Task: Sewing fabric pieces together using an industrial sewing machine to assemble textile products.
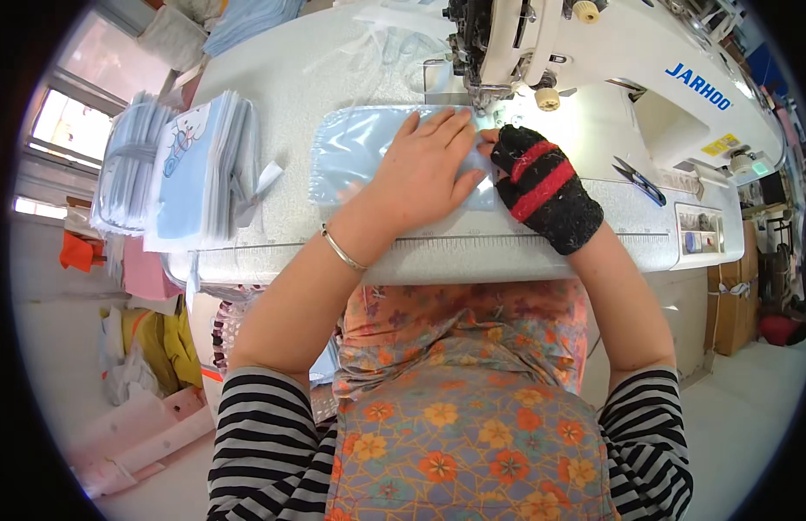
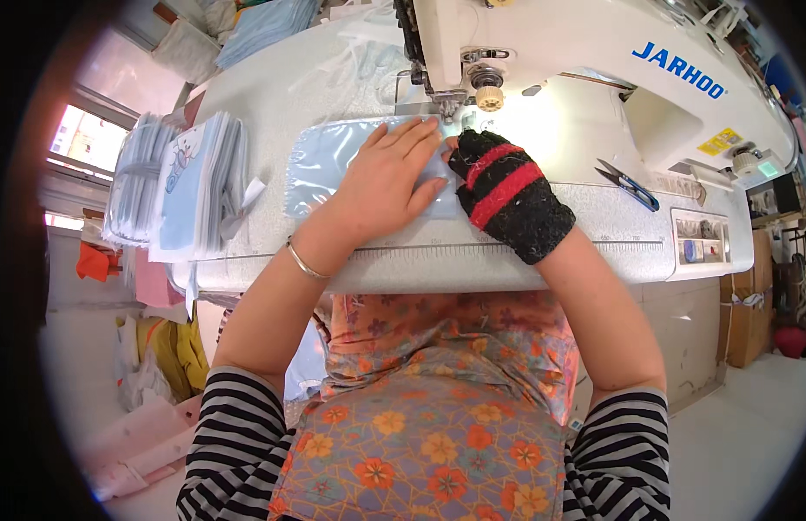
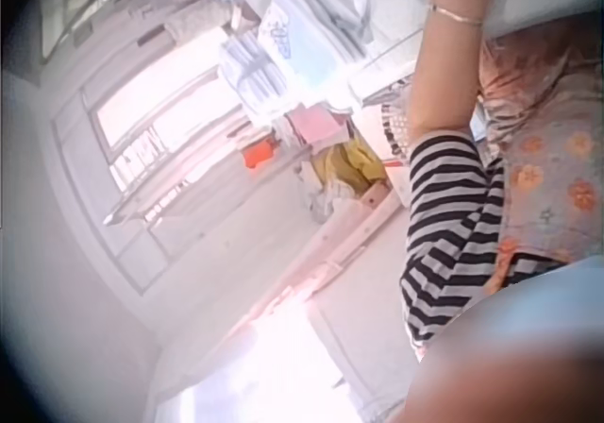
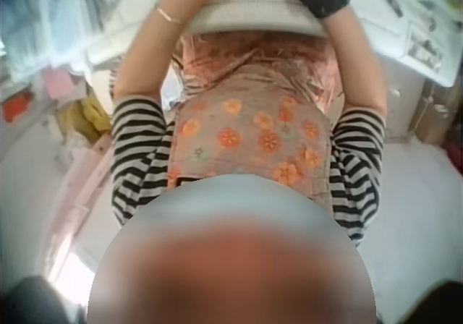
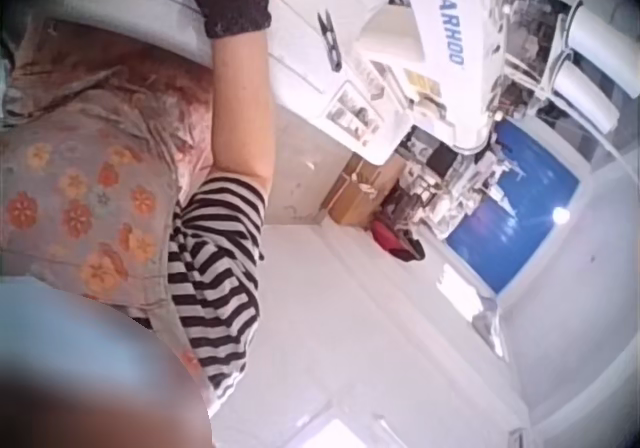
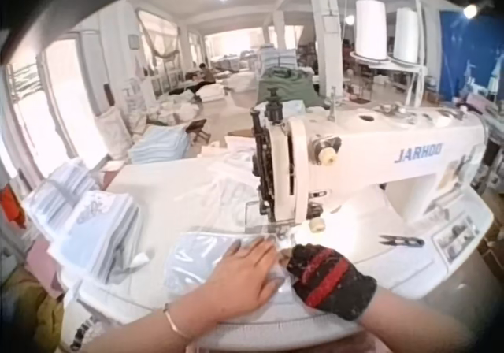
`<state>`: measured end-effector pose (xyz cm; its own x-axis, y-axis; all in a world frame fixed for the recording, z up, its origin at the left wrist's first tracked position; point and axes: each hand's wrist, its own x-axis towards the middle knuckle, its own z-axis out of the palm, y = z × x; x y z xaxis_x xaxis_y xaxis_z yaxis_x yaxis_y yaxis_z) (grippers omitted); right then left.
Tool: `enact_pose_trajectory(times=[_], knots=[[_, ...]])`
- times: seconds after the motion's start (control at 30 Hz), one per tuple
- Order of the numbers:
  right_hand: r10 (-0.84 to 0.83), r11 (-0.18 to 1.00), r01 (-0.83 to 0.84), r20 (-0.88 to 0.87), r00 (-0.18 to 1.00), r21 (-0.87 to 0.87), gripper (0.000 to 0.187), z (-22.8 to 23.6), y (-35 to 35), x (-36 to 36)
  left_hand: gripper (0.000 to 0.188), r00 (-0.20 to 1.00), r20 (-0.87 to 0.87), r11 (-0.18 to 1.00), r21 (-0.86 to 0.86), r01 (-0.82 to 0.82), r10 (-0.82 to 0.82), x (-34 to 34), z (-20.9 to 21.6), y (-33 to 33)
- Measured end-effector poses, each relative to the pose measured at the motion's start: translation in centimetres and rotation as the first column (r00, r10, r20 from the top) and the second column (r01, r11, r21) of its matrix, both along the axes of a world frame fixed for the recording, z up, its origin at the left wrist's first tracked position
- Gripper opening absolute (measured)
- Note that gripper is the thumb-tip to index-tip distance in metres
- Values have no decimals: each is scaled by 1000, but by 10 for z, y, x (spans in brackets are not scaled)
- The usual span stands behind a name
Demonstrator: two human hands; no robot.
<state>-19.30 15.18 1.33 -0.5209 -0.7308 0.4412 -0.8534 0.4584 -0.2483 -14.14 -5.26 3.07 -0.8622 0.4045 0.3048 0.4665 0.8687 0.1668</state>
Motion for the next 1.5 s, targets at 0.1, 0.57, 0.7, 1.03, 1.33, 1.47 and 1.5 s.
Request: enact_pose_trajectory(times=[0.1, 0.57, 0.7, 1.03, 1.33, 1.47, 1.5], knots=[[-1, 1000, 1, 9, 1000, 5, 34, 3, 2, 5, 58, 999, -9, 999, -1, -40, 40, 2, -3, 4], [19, 997, -21, 31, 999, 78, 41, 3, 5, 2, 32, 979, -205, 997, 69, 22, -8, 10, -9, 6], [-17, 997, 18, -22, 1000, 80, 40, 1, -1, -1, 26, 976, -219, 992, 119, 27, 0, -4, -11, 0], [-29, 998, 23, -98, 995, -59, 22, -3, -9, -10, 21, 970, -242, 983, 184, 22, 24, -56, -18, -22], [-61, 995, 60, -12, 998, -75, 20, 10, -9, -8, 18, 924, -269, 960, 139, -243, 272, -46, -13, -41], [-34, 991, 28, -49, 998, -128, 19, 10, -9, -7, 15, 934, -245, 966, 56, -253, 259, -51, -8, -43], [-25, 991, 18, -54, 998, -130, 19, 10, -9, -6, 15, 931, -260, 966, 58, -251, 257, -50, -6, -44]])
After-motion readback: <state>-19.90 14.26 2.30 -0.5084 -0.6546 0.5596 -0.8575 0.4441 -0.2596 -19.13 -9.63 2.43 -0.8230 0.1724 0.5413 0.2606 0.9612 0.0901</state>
